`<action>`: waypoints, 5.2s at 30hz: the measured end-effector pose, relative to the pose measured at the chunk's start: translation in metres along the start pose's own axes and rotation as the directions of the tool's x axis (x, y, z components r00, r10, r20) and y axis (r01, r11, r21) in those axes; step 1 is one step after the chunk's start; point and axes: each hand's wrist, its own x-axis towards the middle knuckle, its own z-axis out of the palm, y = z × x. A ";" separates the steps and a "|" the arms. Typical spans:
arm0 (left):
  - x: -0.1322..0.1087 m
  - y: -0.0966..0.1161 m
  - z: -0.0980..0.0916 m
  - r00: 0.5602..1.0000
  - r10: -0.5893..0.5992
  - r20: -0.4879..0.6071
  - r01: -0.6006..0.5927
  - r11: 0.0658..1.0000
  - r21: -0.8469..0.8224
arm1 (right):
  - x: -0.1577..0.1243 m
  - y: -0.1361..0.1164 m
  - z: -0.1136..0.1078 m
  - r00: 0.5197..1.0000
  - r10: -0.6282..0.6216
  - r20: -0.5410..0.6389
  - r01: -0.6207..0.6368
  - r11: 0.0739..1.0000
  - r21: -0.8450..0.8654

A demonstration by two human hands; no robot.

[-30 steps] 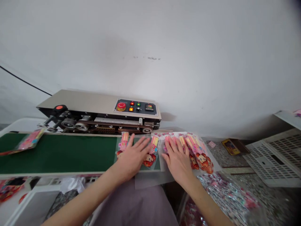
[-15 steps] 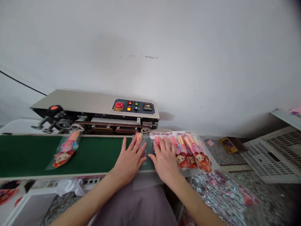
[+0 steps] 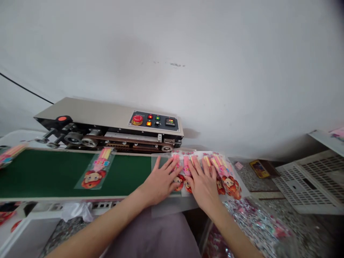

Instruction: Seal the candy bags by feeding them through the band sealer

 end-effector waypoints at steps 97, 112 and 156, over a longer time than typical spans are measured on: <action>-0.012 0.066 -0.034 0.986 -0.117 0.116 0.129 0.987 -0.093 | -0.016 0.032 0.003 0.892 0.449 -0.046 -0.447 0.893 0.047; 0.037 0.018 -0.016 1.000 0.016 0.022 -0.016 1.000 -0.001 | -0.004 0.014 -0.010 0.972 0.215 -0.099 -0.205 0.973 0.109; 0.012 0.029 0.013 0.985 -0.133 -0.110 0.133 0.991 -0.004 | -0.031 0.009 0.012 0.981 -0.008 -0.192 0.023 0.997 0.079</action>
